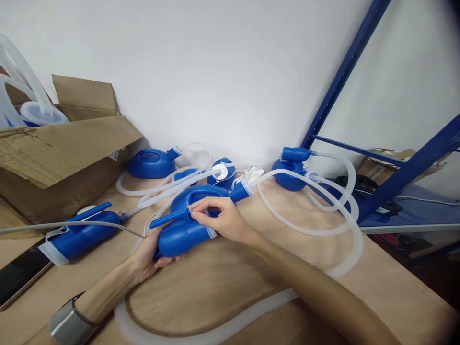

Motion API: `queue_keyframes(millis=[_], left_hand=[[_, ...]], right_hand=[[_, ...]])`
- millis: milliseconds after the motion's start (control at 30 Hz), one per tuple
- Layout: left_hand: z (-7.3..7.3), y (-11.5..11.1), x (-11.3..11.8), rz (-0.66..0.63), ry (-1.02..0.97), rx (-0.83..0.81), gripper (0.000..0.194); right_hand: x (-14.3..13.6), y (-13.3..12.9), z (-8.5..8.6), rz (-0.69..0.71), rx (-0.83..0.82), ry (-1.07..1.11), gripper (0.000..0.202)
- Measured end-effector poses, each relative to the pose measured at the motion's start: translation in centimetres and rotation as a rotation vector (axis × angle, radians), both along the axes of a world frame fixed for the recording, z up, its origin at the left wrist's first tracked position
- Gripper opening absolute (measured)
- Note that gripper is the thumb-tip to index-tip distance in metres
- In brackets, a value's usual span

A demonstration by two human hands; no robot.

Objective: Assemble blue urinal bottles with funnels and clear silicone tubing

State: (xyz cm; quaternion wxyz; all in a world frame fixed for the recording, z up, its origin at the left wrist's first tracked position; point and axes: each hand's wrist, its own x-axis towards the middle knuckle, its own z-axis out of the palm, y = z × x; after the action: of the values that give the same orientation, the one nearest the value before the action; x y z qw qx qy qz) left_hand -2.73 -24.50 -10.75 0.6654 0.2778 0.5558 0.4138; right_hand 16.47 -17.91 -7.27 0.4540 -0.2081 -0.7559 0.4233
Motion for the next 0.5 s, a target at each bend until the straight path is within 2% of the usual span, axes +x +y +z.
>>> queue_keyframes(millis=[133, 300, 500], left_hand=[[0.02, 0.03, 0.14, 0.050, 0.045, 0.006, 0.053], [-0.12, 0.03, 0.01, 0.031, 0.092, 0.032, 0.058], [-0.37, 0.13, -0.29, 0.049, 0.115, 0.084, 0.056]], right_hand=[[-0.31, 0.36, -0.19, -0.008, -0.023, 0.068, 0.014], [-0.33, 0.66, -0.48, 0.055, -0.206, 0.027, 0.039], [-0.48, 0.62, -1.00, 0.028, -0.129, 0.090, 0.021]])
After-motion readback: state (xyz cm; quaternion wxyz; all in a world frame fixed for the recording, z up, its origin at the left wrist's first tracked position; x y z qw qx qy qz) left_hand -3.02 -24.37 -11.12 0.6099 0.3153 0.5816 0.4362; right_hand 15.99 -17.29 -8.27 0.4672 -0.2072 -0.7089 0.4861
